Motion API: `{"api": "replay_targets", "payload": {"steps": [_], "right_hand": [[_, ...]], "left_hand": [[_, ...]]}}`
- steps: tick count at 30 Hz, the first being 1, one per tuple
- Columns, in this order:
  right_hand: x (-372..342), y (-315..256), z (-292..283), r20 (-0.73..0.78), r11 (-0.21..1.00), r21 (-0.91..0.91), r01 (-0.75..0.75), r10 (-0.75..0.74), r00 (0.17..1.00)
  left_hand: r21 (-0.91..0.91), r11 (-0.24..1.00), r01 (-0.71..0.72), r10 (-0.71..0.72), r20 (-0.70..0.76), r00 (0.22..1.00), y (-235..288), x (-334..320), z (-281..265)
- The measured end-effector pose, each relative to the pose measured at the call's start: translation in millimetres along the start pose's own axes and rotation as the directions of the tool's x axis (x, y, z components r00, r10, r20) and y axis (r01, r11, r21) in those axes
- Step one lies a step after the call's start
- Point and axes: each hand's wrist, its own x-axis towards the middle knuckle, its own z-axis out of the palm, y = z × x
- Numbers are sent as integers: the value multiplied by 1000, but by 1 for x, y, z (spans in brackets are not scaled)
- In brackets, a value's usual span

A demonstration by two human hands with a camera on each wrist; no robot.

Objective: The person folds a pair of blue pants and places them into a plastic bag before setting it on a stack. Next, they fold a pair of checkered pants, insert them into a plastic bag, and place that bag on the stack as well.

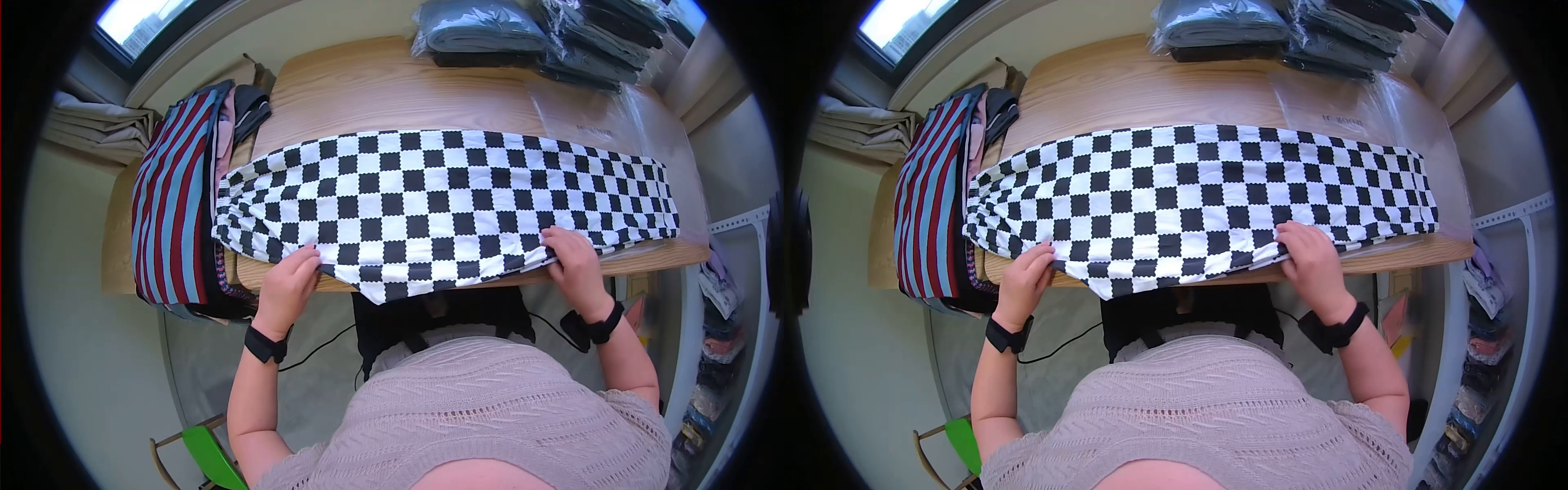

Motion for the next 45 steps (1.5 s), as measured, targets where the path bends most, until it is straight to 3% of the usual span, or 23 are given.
{"api": "replay_targets", "payload": {"steps": [2, 4, 5, 6, 8, 10, 12, 14, 16, 20, 22, 24, 27, 28, 30, 36, 39, 40, 43, 45], "right_hand": [[8, 12, -14, 57, 997, 69, 15, -19, 998], [12, 24, -20, 119, 985, 122, -126, 111, 987], [23, 32, -27, 269, 966, 155, -205, 158, 950], [29, 39, -27, 242, 957, 220, -191, 136, 961], [52, 45, -36, 414, 888, 306, -343, 200, 888], [70, 54, -35, 487, 876, 286, -388, 216, 847], [84, 64, -27, 549, 911, 181, -370, 218, 807], [91, 65, -25, 561, 915, 173, -366, 214, 800], [95, 67, -22, 577, 915, 168, -368, 211, 789], [97, 74, -19, 607, 904, 187, -386, 203, 769], [99, 75, -21, 625, 899, 199, -391, 192, 757], [100, 79, -19, 625, 885, 208, -416, 207, 753], [100, 82, -15, 602, 894, 179, -410, 230, 764], [100, 79, -14, 582, 889, 166, -426, 261, 770], [100, 74, -12, 560, 882, 149, -446, 297, 774], [97, 79, -4, 514, 924, 167, -343, 216, 830], [94, 79, -4, 502, 924, 163, -347, 225, 835], [93, 80, -2, 505, 926, 159, -343, 223, 834], [93, 81, -3, 523, 913, 161, -375, 243, 817], [90, 85, -1, 501, 909, 176, -377, 247, 830]], "left_hand": [[-19, 1000, 6, -8, -65, 998, -5, 2, 1], [-142, 956, 258, -255, 42, 966, -8, 9, -5], [-180, 934, 308, -303, 57, 951, -6, 17, -11], [-174, 937, 301, -297, 50, 954, -14, 24, -10], [-265, 928, 263, -255, 67, 965, -35, 41, -6], [-336, 904, 265, -245, 101, 964, -46, 59, -1], [-267, 889, 373, -322, 218, 922, -52, 67, -2], [-289, 834, 470, -395, 281, 874, -45, 68, -10], [-220, 885, 409, -346, 277, 897, -45, 62, -20], [-155, 883, 443, -383, 310, 871, -66, 37, -23], [-349, 804, 481, -448, 175, 877, -66, 34, -22], [-377, 786, 490, -463, 167, 871, -68, 35, -20], [-142, 833, 534, -478, 300, 826, -62, 40, -17], [-146, 836, 530, -473, 300, 828, -55, 43, -21], [11, 926, 376, -372, 186, 909, -41, 50, -25], [-262, 950, 169, -144, 112, 983, -8, 99, -7], [-208, 944, 256, -206, 233, 950, -14, 123, 15], [-230, 931, 284, -239, 206, 949, -16, 127, 24], [-336, 857, 392, -284, 328, 901, -21, 140, 33], [-397, 849, 349, -276, 230, 933, -22, 141, 37]]}}
